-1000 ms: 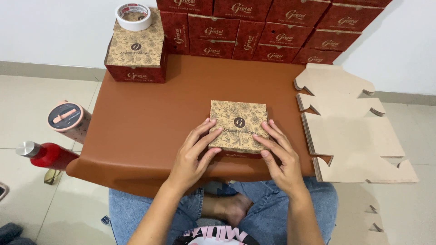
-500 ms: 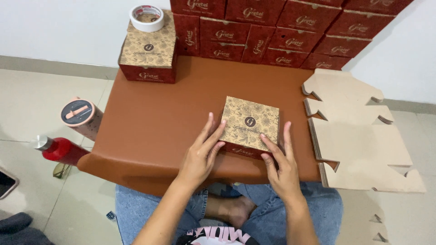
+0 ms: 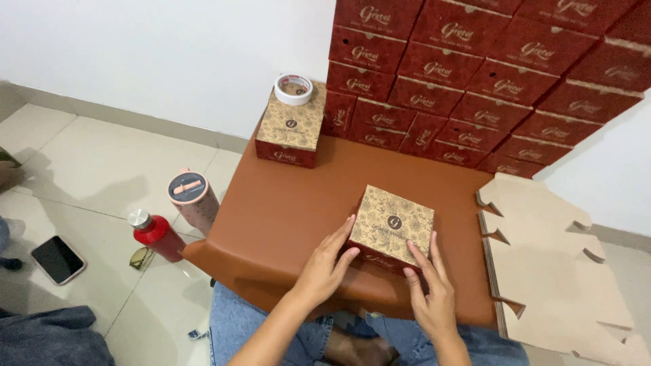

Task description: A person assembles a decorative cardboard box by folding a flat template along pre-scored lines and tucking in the flaps.

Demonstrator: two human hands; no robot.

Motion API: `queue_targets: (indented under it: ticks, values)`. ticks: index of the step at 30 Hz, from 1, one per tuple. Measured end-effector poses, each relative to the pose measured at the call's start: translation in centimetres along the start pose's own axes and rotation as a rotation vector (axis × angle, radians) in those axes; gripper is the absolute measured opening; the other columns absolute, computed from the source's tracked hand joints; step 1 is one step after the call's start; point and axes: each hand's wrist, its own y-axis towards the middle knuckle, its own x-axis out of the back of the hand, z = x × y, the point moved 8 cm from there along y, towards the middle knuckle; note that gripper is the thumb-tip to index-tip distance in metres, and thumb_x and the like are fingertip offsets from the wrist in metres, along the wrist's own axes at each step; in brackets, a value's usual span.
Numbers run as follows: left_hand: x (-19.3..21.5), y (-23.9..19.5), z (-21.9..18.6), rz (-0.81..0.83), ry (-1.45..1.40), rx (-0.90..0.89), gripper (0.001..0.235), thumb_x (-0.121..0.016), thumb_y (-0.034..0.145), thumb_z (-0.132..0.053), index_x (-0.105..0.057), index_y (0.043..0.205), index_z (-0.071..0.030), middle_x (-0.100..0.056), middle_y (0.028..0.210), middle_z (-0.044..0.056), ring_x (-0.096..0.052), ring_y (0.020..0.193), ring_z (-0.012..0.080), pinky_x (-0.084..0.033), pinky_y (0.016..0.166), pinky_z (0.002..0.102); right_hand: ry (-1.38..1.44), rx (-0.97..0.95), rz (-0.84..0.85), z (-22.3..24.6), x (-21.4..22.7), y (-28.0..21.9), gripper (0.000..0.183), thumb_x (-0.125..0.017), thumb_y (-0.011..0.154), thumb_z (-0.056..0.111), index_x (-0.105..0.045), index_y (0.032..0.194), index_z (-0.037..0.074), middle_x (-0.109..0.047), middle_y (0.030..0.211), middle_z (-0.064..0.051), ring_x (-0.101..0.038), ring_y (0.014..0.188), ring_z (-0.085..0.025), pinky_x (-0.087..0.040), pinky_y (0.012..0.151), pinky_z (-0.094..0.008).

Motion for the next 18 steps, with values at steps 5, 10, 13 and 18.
queue_targets:
  ticks: [5, 10, 13, 18]
  values:
    - [6.7, 1.3, 0.8, -0.113, -0.209, 0.263, 0.055, -0.048, 0.096, -0.041, -0.050, 0.147, -0.021, -0.050, 0.154, 0.010, -0.054, 0.137, 0.0287, -0.050, 0.107, 0.042, 0.021, 0.112, 0.044, 5.0, -3.2, 4.3, 0.047, -0.063, 0.089, 0.013, -0.062, 0.136, 0.017, -0.026, 0.167, -0.016, -0.046, 0.142, -0.037, -0.045, 0.110, -0.045]
    - [16.7, 4.2, 1.7, -0.335, -0.346, 0.296, 0.051, -0.065, 0.095, -0.031, -0.058, 0.142, -0.013, -0.057, 0.137, 0.030, -0.068, 0.107, 0.0479, -0.063, 0.073, 0.053, 0.184, 0.392, 0.066, 11.5, -8.7, 10.6, 0.045, -0.064, 0.096, 0.014, -0.061, 0.141, 0.018, -0.034, 0.160, -0.026, -0.045, 0.136, -0.047, -0.039, 0.112, -0.054]
    - [21.3, 6.9, 4.9, -0.412, -0.436, 0.334, 0.051, -0.064, 0.097, -0.033, -0.056, 0.143, -0.012, -0.054, 0.131, 0.030, -0.063, 0.114, 0.0484, -0.061, 0.078, 0.056, 0.300, 0.392, 0.146, 13.6, -12.0, 16.2, 0.041, -0.046, 0.105, 0.026, -0.057, 0.145, 0.020, -0.038, 0.159, -0.021, -0.044, 0.138, -0.046, -0.037, 0.112, -0.060]
    - [25.6, 8.9, 10.5, -0.551, -0.495, 0.380, 0.050, -0.063, 0.099, -0.032, -0.055, 0.142, -0.006, -0.057, 0.122, 0.026, -0.068, 0.101, 0.0440, -0.060, 0.077, 0.058, 0.208, 0.355, 0.104, 11.2, -18.5, 28.5, 0.038, -0.048, 0.104, 0.023, -0.060, 0.139, 0.011, -0.057, 0.141, -0.018, -0.058, 0.127, -0.035, -0.044, 0.108, -0.051]
